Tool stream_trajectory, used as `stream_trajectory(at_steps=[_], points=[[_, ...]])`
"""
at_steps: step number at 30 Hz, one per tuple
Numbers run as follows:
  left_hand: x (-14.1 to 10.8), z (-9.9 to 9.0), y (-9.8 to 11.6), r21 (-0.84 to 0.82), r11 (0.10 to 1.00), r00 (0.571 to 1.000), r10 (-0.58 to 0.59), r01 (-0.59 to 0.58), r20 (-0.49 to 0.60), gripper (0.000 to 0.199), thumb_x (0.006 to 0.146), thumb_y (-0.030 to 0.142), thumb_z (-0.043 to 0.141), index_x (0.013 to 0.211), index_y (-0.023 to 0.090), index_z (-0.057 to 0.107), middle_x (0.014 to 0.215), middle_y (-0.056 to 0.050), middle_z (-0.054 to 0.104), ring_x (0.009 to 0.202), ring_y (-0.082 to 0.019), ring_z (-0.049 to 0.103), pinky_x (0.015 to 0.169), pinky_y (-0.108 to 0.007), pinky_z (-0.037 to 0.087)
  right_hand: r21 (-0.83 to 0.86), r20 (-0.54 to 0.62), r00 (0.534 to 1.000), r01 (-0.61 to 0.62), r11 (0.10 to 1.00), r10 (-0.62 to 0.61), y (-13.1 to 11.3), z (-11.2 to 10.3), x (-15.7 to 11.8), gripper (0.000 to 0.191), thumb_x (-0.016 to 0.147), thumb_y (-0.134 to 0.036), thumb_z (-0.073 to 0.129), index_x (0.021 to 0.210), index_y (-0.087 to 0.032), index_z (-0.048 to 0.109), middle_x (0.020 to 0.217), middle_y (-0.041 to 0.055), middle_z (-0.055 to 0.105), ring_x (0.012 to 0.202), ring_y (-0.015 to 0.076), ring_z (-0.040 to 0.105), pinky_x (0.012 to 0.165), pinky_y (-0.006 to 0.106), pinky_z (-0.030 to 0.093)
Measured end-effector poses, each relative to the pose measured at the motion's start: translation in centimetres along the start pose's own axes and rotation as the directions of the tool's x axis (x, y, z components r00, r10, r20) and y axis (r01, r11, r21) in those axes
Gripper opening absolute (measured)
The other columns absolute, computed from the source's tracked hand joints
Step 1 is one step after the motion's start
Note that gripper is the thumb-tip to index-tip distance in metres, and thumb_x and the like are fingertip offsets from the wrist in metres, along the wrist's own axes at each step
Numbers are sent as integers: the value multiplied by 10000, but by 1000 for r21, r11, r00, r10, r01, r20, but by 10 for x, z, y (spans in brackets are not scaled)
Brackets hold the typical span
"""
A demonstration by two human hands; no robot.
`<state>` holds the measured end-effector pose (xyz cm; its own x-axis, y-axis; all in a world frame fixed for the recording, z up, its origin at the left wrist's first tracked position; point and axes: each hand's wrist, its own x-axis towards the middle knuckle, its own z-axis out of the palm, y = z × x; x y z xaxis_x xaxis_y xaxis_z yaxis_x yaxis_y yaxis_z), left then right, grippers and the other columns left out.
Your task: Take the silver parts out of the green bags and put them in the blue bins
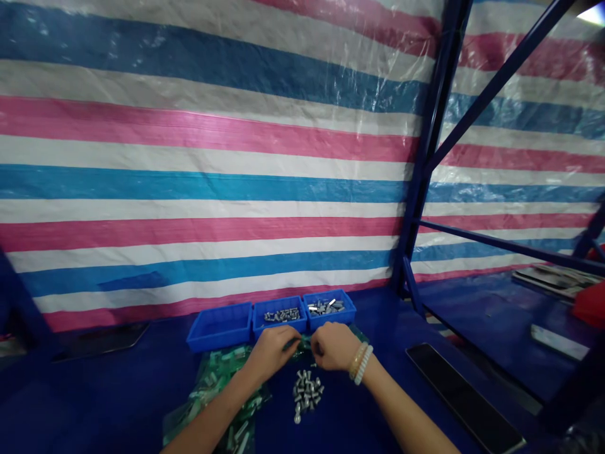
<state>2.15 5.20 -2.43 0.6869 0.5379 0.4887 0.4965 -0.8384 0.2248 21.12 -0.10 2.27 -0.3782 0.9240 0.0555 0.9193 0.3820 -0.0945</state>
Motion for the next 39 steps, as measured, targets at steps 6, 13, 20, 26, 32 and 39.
stream_trajectory(at_steps=[6, 13, 20, 26, 32, 39], points=[[0, -2, 1, 14, 998, 995, -61, 63, -78, 125, 866, 154, 518, 884, 190, 636, 857, -32, 703, 785, -167, 669, 709, -255, 501, -125, 18, 999, 50, 991, -48, -25, 7, -3, 156, 770, -157, 619, 873, -128, 733, 878, 170, 731, 828, 290, 702, 695, 320, 524], [-2, -10, 4, -14, 989, 989, -147, 147, -4, 260, 817, 162, 607, 1073, 209, 608, 986, -52, 700, 895, -212, 665, 770, -320, 522, -37, -46, 993, 110, 993, -111, -16, 19, 3, 154, 727, -19, 583, 743, -103, 711, 797, 166, 723, 735, 261, 699, 632, 295, 509], [-10, -37, 29, -240, 954, 951, -231, 180, -205, 347, 801, 207, 637, 1141, 224, 570, 1019, -53, 700, 935, -209, 659, 858, -374, 517, 583, -450, 871, 453, 675, -196, -2, -5, 1, 181, 684, -50, 561, 810, -166, 622, 665, -23, 624, 557, 100, 577, 537, 182, 460], [-26, -39, 54, -399, 897, 890, -330, 191, -315, 188, 792, 186, 607, 978, 203, 626, 854, -28, 707, 748, -171, 669, 715, -304, 549, 591, -585, 795, 553, 587, -160, -14, -6, -3, 132, 765, -122, 564, 853, -181, 644, 755, 11, 666, 647, 121, 611, 629, 236, 509], [-29, -25, 56, -604, 763, 840, -468, 230, -272, 124, 773, 240, 637, 887, 198, 610, 777, -10, 678, 699, -163, 658, 669, -270, 560, 550, -621, 773, 546, 632, -128, -21, -1, -2, 130, 849, -264, 598, 799, -177, 680, 658, 13, 665, 583, 123, 597, 572, 222, 463], [-31, -22, 61, -620, 749, 784, -522, 233, -336, 133, 794, 313, 631, 831, 188, 610, 757, -15, 634, 714, -167, 631, 679, -267, 546, 565, -561, 817, 497, 659, -136, -28, 10, 2, 224, 915, -251, 494, 799, -172, 669, 677, 8, 643, 606, 124, 573, 596, 221, 428]])
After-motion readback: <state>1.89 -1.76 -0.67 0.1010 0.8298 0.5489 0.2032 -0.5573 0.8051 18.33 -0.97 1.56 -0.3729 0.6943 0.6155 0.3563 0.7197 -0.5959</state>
